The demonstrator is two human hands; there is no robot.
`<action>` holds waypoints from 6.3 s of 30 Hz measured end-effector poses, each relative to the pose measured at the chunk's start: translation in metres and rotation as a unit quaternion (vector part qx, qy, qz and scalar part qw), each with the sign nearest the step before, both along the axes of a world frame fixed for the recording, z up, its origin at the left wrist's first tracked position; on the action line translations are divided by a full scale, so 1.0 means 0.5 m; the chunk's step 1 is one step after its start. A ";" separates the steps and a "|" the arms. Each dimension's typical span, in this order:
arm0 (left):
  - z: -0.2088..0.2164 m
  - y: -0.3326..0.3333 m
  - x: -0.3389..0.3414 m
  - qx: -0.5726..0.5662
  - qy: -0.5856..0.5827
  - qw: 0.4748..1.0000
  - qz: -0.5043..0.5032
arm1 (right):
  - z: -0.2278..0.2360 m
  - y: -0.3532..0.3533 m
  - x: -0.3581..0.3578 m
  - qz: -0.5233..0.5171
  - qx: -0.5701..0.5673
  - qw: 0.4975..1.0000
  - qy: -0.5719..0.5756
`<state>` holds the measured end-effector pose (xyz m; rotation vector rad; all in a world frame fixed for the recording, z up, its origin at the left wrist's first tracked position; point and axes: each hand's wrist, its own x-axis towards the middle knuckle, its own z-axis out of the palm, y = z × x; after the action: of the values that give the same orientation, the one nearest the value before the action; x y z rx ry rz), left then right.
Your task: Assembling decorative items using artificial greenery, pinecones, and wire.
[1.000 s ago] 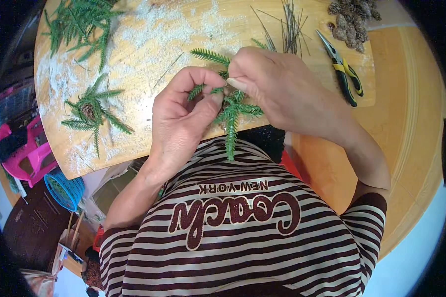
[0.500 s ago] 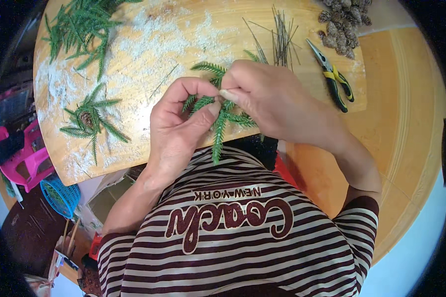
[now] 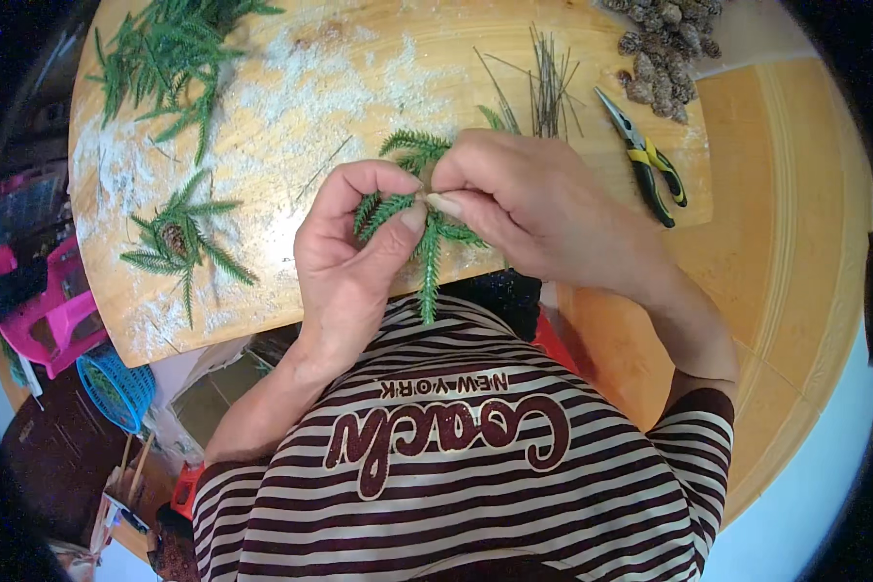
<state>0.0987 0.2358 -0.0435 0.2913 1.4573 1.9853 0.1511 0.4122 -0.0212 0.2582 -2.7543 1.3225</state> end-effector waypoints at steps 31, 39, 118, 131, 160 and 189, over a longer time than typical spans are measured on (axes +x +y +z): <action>-0.008 0.004 -0.037 0.102 -0.093 0.989 0.051 | -0.003 0.225 0.209 -0.211 0.324 0.919 -0.080; -0.006 0.005 -0.032 0.135 -0.134 0.979 0.066 | -0.036 0.223 0.224 -0.207 0.333 0.916 -0.083; -0.023 0.021 -0.007 0.087 -0.083 0.989 0.085 | -0.010 -0.002 0.141 -0.083 -0.107 0.983 -0.128; -0.028 0.022 -0.010 0.083 -0.110 0.986 0.093 | -0.015 -0.005 0.140 -0.083 -0.073 0.989 -0.097; -0.024 0.028 -0.022 0.067 -0.066 0.983 0.157 | 0.003 -0.019 0.127 -0.112 0.088 0.988 -0.058; -0.028 0.029 -0.011 0.057 -0.102 0.983 0.142 | -0.030 -0.032 0.124 -0.092 0.103 0.988 -0.063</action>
<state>0.0932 0.2502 -0.0577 -0.0773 1.3143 2.2553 0.2131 0.3963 -0.0364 -0.0723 -2.9367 1.0471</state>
